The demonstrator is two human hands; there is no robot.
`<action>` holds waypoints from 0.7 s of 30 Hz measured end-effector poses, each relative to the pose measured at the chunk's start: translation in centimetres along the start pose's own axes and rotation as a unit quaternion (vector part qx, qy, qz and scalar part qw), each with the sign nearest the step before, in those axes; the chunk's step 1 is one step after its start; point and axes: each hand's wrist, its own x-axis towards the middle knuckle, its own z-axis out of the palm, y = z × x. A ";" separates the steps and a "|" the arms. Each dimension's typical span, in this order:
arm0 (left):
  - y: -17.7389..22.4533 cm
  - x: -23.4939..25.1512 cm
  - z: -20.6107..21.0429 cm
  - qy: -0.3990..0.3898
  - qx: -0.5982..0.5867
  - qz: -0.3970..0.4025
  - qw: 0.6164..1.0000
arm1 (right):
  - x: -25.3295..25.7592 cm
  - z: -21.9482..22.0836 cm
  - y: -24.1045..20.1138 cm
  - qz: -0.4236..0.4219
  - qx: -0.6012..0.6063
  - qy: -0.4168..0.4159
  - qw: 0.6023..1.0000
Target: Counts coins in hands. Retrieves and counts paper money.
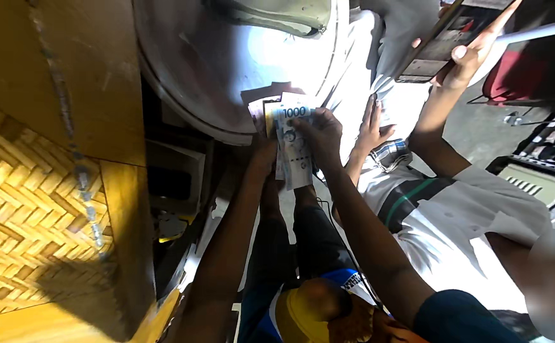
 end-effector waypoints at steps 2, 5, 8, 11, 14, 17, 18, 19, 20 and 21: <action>0.7 -0.5 0.0 0.008 0.040 -0.015 0.999 | -0.1 -0.1 -0.2 0.039 -0.017 -0.009 0.999; 1.8 -1.1 -0.1 -0.003 0.110 -0.011 0.994 | 0.0 -0.4 -0.3 0.073 -0.017 -0.036 0.997; 0.4 -0.2 -0.3 0.004 0.024 -0.003 1.000 | 0.1 -0.8 -0.1 0.077 -0.018 -0.042 0.996; -0.6 0.7 -1.5 -0.004 -0.081 -0.023 0.996 | 0.5 -1.5 -0.3 0.082 -0.016 -0.039 0.996; -0.2 0.3 -1.9 -0.010 -0.050 -0.008 0.999 | 0.5 -1.9 -0.1 0.089 -0.020 -0.046 0.995; -0.2 0.6 -1.5 -0.005 -0.023 0.013 1.000 | 0.4 -1.6 0.0 0.097 -0.042 -0.043 0.993; -0.2 0.8 -1.4 -0.003 -0.024 0.011 1.000 | 0.4 -1.5 -0.1 0.093 -0.058 -0.042 0.993; -0.3 1.0 -1.3 -0.002 -0.032 0.012 0.999 | 0.4 -1.4 -0.1 0.077 -0.083 -0.050 0.992; -0.3 1.1 -1.3 -0.008 -0.038 0.014 0.999 | 0.5 -1.5 0.1 0.051 -0.121 -0.068 0.989; -0.3 1.2 -1.2 -0.013 -0.043 0.016 0.999 | 0.5 -1.6 0.2 0.029 -0.156 -0.088 0.983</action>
